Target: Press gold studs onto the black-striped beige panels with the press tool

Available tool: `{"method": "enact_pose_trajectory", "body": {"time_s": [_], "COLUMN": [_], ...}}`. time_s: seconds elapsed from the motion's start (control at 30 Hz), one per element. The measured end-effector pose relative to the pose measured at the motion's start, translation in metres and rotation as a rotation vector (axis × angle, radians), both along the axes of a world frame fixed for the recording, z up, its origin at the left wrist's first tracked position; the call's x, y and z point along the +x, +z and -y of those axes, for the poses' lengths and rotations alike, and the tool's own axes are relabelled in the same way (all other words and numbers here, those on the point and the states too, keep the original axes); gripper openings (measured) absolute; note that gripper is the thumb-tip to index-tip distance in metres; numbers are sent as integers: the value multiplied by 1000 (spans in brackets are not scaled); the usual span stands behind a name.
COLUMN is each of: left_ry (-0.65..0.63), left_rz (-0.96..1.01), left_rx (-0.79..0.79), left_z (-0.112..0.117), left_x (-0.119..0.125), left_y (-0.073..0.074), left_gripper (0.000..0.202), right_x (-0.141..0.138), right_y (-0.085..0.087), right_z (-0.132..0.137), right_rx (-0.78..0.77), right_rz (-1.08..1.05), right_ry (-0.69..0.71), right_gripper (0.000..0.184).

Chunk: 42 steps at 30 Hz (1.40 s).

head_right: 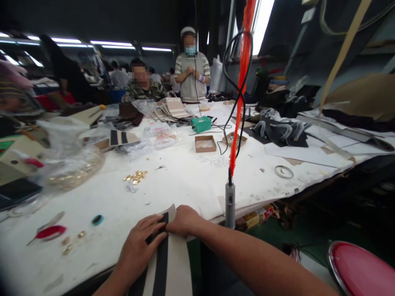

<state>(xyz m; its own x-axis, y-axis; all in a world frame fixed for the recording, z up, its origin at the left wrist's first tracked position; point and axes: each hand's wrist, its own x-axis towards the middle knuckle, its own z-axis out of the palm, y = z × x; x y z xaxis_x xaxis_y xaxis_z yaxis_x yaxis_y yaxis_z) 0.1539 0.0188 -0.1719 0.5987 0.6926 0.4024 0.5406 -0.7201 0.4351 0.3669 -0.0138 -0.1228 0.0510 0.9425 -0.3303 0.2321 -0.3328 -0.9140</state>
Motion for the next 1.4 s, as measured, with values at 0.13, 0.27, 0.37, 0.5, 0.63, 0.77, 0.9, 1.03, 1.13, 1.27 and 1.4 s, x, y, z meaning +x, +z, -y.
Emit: {"method": "enact_pose_trajectory", "body": {"time_s": [0.13,0.27,0.37,0.5,0.63,0.77,0.9,1.03,1.13,1.27,1.4], "left_ry": [29,56,64,73,67,52,53,86,84,81,74], "left_rz": [40,55,60,67,71,75,72,73,83,88,90], "left_rx": [-40,-62,-70,-36,12,6,-49,-142,-198,-225,-232], "left_z": [-6,-7,-7,-7,-8,-7,-4,1,5,8,10], "left_x": [0,1,1,-1,-4,-6,-6,-2,1,3,6], "left_y": [-7,-5,-4,-10,-18,-23,-23,-15,-8,-1,3], "left_gripper": [17,17,19,22,26,30,31,27,26,26,23], "right_x": [6,38,73,108,126,137,141,135,125,106,88], "right_y": [-1,-6,-8,-5,-5,-11,-14,-13,-13,-13,-15], "right_z": [-1,-32,-73,-124,-156,-176,-186,-180,-163,-127,-86], "right_rx": [7,139,119,70,2,-61,-86,-68,-32,34,120], "right_rz": [235,386,459,581,728,817,886,970,1035,1098,1127], "right_ry": [110,-131,-291,-414,-473,-433,-375,-316,-240,-74,97], "right_gripper": [13,23,33,38,45,46,36,28,25,25,28]}}
